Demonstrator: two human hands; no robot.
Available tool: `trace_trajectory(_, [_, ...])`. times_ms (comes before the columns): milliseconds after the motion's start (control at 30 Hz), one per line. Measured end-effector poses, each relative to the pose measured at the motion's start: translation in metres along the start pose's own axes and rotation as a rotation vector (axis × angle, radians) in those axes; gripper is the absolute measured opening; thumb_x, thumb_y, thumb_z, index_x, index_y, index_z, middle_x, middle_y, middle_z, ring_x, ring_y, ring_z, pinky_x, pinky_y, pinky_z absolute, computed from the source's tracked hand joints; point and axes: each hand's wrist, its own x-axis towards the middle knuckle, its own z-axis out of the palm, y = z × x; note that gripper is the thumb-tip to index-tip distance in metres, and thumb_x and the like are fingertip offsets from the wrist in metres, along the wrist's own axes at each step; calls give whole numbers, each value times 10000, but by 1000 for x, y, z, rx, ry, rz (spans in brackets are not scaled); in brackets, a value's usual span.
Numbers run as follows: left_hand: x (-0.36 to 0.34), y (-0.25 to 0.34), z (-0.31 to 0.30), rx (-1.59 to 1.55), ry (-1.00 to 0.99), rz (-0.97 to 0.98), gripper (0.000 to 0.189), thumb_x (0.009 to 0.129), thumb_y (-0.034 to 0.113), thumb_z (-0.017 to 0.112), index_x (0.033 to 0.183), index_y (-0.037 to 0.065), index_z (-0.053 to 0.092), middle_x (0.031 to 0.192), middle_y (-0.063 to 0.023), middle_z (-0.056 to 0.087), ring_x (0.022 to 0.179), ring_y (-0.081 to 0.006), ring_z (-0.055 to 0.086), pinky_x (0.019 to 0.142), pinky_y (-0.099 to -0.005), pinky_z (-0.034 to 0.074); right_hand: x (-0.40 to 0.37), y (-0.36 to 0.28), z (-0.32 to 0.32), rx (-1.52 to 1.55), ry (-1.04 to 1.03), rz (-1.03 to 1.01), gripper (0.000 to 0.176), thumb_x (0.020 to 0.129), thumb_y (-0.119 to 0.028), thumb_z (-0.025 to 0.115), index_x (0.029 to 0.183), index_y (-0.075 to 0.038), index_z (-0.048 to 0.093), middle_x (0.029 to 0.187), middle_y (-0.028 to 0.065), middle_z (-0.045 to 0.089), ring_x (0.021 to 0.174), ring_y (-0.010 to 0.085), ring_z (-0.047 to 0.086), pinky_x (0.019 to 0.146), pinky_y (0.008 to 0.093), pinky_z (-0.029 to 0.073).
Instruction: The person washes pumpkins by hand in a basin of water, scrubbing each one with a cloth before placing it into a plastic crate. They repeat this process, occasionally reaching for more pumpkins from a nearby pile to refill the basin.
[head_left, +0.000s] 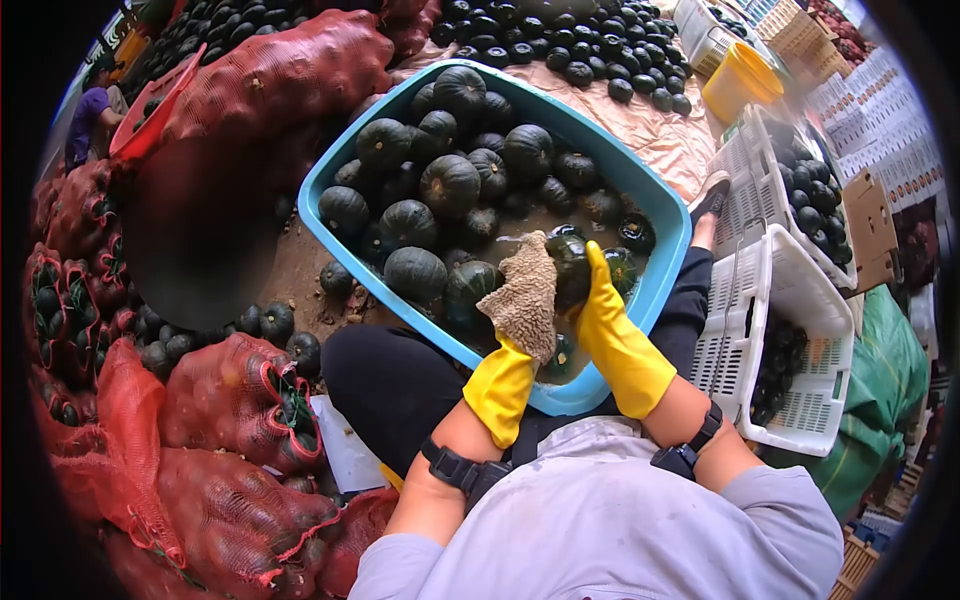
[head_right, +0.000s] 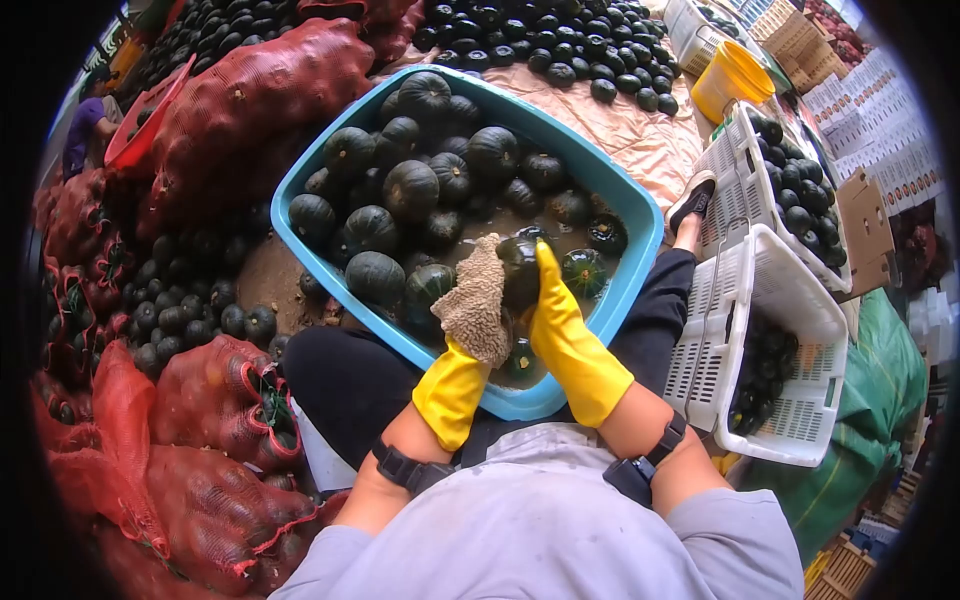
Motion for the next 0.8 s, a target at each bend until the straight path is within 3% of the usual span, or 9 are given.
trace_trajectory(100, [-6, 20, -50, -139, -88, 14, 833, 749, 73, 794, 1514, 11, 469, 1390, -224, 609, 1268, -438, 592, 1080, -460, 507, 2, 9, -13, -88, -83, -55, 559, 1039, -492, 673, 1442, -107, 620, 1329, 87, 717, 1168, 227, 702, 1035, 407, 558])
trace_trajectory(233, [-1, 4, -41, -43, -44, 222, 809, 761, 78, 764, 1504, -35, 462, 1402, -255, 589, 1290, -452, 574, 1130, -465, 471, 14, 3, -27, -87, -89, -25, 559, 1019, -491, 700, 1430, -117, 635, 1274, 55, 738, 1099, 180, 719, 898, 323, 582])
trace_trajectory(333, [3, -5, -21, -26, 60, 323, 540, 929, 111, 608, 1442, -24, 513, 1325, -259, 623, 1219, -457, 606, 1094, -484, 471, 4, -15, -36, -165, -118, 24, 544, 991, -489, 729, 1402, -139, 660, 1224, 29, 755, 1046, 136, 732, 723, 241, 575])
trace_trajectory(367, [4, -1, -21, -31, 108, 337, 450, 984, 123, 551, 1412, -13, 538, 1276, -254, 646, 1176, -454, 628, 1064, -489, 483, 2, -17, -38, -191, -113, 40, 557, 991, -502, 724, 1405, -136, 653, 1246, 33, 750, 1068, 149, 732, 745, 265, 576])
trace_trajectory(567, [-2, 0, -12, -69, 12, 237, 487, 948, 130, 587, 1416, 3, 544, 1347, -252, 620, 1253, -439, 588, 1121, -500, 420, -3, -17, -40, -138, -88, 143, 564, 1000, -540, 694, 1402, -148, 642, 1307, 62, 733, 1158, 209, 720, 933, 380, 597])
trace_trajectory(667, [-5, -5, -9, -49, 120, 296, 449, 942, 151, 613, 1367, 12, 567, 1281, -231, 641, 1230, -429, 596, 1097, -489, 428, -4, -20, -34, -32, 36, 192, 747, 951, -685, 646, 1429, -111, 628, 1366, 123, 703, 1232, 290, 693, 1016, 470, 583])
trace_trajectory(700, [-3, -6, -13, -69, 34, 240, 412, 947, 156, 612, 1336, 21, 588, 1251, -221, 650, 1210, -426, 603, 1080, -493, 437, -2, -24, -33, 37, 87, 240, 795, 938, -718, 634, 1436, -99, 624, 1377, 138, 697, 1243, 311, 688, 1022, 489, 580])
trace_trajectory(767, [9, -4, -30, -37, -108, 72, 314, 940, 179, 630, 1223, 43, 653, 1147, -195, 673, 1127, -415, 632, 1011, -498, 477, 10, -33, -49, 340, -296, 305, 893, 927, -755, 608, 1416, -8, 609, 1378, 258, 664, 1225, 394, 682, 1029, 537, 582])
trace_trajectory(800, [18, 1, -39, 22, -168, -36, 259, 928, 196, 649, 1140, 57, 698, 1073, -180, 687, 1065, -407, 652, 958, -498, 508, 10, -40, -44, 313, -222, 284, 884, 929, -738, 623, 1435, -13, 599, 1373, 268, 660, 1240, 412, 670, 1006, 524, 591])
